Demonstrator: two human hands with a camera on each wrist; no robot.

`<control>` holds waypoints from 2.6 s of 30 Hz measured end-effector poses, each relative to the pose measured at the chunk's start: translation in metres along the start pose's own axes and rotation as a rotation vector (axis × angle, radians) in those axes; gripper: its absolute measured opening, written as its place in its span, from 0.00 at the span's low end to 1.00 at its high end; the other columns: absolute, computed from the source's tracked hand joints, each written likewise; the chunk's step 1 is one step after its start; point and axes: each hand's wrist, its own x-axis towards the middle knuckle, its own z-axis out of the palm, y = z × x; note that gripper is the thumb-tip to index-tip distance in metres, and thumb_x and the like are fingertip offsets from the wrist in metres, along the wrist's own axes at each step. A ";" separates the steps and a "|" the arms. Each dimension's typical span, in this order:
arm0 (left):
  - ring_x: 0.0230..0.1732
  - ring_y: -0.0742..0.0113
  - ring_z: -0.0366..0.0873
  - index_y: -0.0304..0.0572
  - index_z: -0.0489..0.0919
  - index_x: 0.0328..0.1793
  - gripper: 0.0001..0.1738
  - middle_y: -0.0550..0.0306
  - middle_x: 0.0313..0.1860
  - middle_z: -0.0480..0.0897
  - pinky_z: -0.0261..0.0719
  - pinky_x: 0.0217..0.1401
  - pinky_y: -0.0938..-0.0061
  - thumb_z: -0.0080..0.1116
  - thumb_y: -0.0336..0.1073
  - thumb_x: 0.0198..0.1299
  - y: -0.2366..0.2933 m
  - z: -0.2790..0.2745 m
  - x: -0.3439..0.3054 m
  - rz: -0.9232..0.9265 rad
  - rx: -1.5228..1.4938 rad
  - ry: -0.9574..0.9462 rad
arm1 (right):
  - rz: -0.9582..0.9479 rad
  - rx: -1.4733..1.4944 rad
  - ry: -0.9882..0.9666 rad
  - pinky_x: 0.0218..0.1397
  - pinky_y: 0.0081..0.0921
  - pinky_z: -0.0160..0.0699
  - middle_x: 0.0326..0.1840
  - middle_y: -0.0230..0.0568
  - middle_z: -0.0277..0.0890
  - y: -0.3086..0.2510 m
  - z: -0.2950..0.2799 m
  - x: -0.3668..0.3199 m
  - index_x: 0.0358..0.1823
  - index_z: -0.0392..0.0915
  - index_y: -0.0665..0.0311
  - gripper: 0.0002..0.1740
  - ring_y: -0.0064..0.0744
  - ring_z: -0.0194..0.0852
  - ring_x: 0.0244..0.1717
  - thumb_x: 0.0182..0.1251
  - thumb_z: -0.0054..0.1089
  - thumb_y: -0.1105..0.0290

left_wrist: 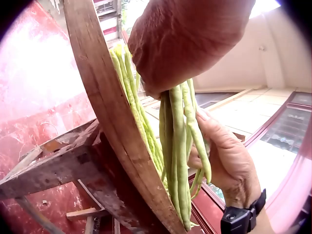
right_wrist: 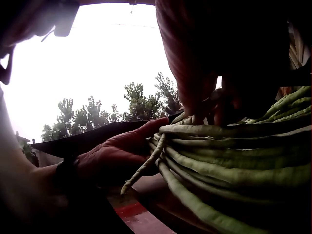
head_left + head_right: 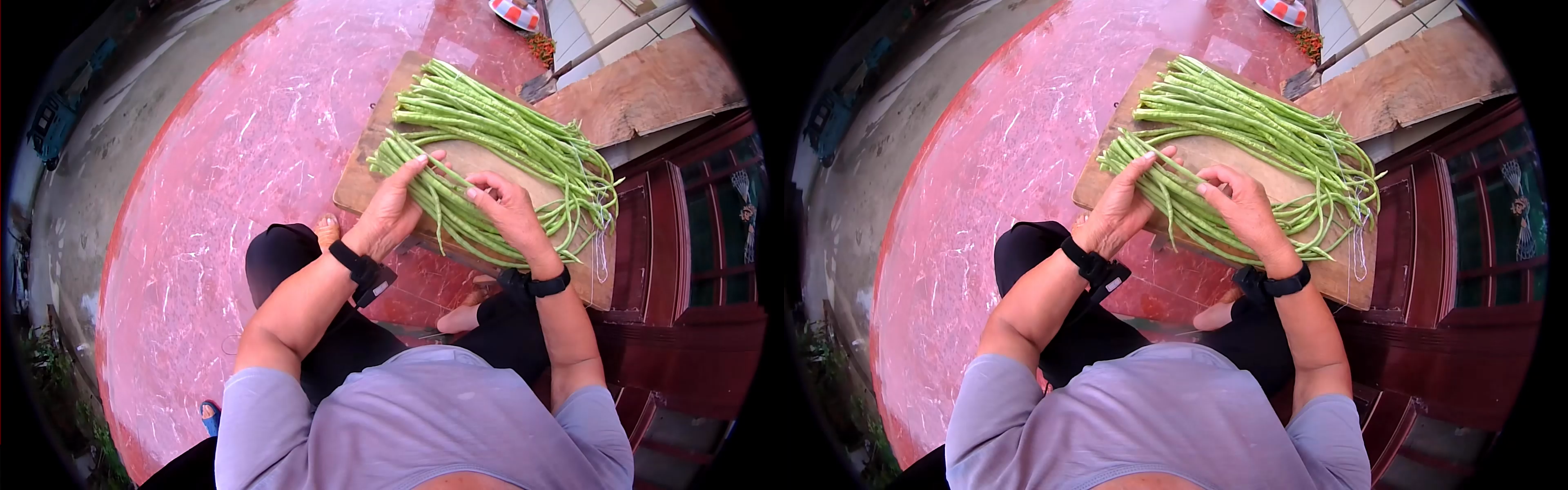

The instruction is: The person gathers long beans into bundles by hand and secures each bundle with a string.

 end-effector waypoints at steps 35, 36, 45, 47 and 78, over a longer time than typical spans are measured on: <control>0.55 0.59 0.75 0.42 0.72 0.56 0.21 0.56 0.47 0.79 0.70 0.65 0.57 0.64 0.37 0.60 -0.016 0.008 0.008 0.159 0.044 0.173 | -0.301 -0.547 -0.049 0.49 0.44 0.73 0.47 0.54 0.72 0.012 0.034 -0.010 0.56 0.65 0.64 0.29 0.57 0.72 0.49 0.51 0.63 0.74; 0.57 0.58 0.74 0.42 0.72 0.57 0.21 0.56 0.48 0.79 0.69 0.66 0.57 0.64 0.37 0.60 -0.014 0.010 0.007 0.138 0.008 0.155 | -0.335 -0.525 -0.070 0.48 0.44 0.73 0.47 0.53 0.72 0.013 0.031 -0.009 0.56 0.65 0.64 0.28 0.57 0.72 0.48 0.52 0.64 0.71; 0.49 0.60 0.80 0.42 0.75 0.39 0.05 0.60 0.30 0.78 0.76 0.64 0.60 0.59 0.33 0.64 -0.016 -0.008 0.013 0.063 -0.105 0.244 | -0.287 -0.449 -0.203 0.49 0.43 0.73 0.46 0.51 0.73 0.000 0.003 0.006 0.50 0.74 0.64 0.20 0.54 0.73 0.48 0.62 0.62 0.60; 0.47 0.59 0.81 0.40 0.75 0.39 0.06 0.59 0.32 0.79 0.77 0.63 0.62 0.61 0.33 0.62 -0.017 -0.010 0.012 0.064 -0.107 0.293 | -0.240 -0.464 -0.077 0.50 0.43 0.73 0.47 0.51 0.74 0.016 -0.009 0.030 0.50 0.75 0.64 0.17 0.53 0.73 0.49 0.64 0.59 0.61; 0.46 0.62 0.80 0.42 0.75 0.45 0.10 0.57 0.38 0.81 0.80 0.55 0.65 0.63 0.34 0.61 -0.010 -0.005 0.006 0.018 -0.117 0.312 | 0.050 0.296 0.043 0.26 0.13 0.71 0.32 0.30 0.74 -0.049 -0.042 0.080 0.46 0.72 0.63 0.10 0.16 0.72 0.25 0.75 0.51 0.64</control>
